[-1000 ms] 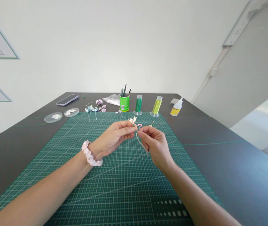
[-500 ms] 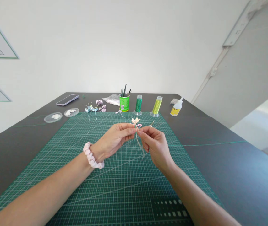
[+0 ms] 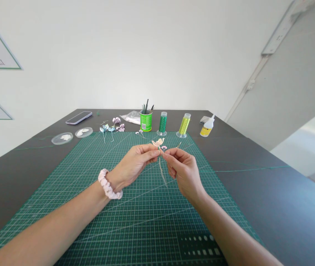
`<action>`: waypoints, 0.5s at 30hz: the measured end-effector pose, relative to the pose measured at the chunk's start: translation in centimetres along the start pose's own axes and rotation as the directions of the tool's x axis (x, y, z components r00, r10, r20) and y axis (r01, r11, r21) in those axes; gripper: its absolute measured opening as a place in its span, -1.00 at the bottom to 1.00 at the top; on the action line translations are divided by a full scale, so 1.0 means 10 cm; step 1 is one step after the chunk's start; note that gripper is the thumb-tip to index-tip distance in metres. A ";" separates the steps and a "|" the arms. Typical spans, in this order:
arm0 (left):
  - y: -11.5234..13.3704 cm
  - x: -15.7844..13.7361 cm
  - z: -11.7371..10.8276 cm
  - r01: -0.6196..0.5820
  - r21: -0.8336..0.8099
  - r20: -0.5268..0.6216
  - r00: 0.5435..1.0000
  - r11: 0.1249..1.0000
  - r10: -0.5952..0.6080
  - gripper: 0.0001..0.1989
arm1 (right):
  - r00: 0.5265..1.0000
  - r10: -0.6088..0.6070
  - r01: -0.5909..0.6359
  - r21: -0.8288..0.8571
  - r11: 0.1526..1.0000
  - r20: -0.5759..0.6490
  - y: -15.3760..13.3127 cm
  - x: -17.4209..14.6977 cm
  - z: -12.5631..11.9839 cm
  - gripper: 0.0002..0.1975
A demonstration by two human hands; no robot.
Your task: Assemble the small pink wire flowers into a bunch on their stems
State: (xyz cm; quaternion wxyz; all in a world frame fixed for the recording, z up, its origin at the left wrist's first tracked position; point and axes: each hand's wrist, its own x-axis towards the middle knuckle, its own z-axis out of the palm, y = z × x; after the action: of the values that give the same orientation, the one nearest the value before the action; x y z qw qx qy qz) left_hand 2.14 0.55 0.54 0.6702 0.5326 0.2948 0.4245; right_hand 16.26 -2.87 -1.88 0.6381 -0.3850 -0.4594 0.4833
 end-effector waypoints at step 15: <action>-0.01 -0.01 -0.01 0.006 -0.018 -0.028 1.000 1.000 -0.007 -0.86 | 1.000 0.008 -0.009 -0.022 1.000 -0.020 -0.04 0.00 0.03 -0.80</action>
State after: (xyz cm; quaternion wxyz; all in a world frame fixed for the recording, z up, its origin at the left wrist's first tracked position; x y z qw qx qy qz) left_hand 2.08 0.50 0.40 0.6723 0.5195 0.3020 0.4324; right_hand 16.08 -2.98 -1.47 0.6362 -0.3988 -0.4567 0.4771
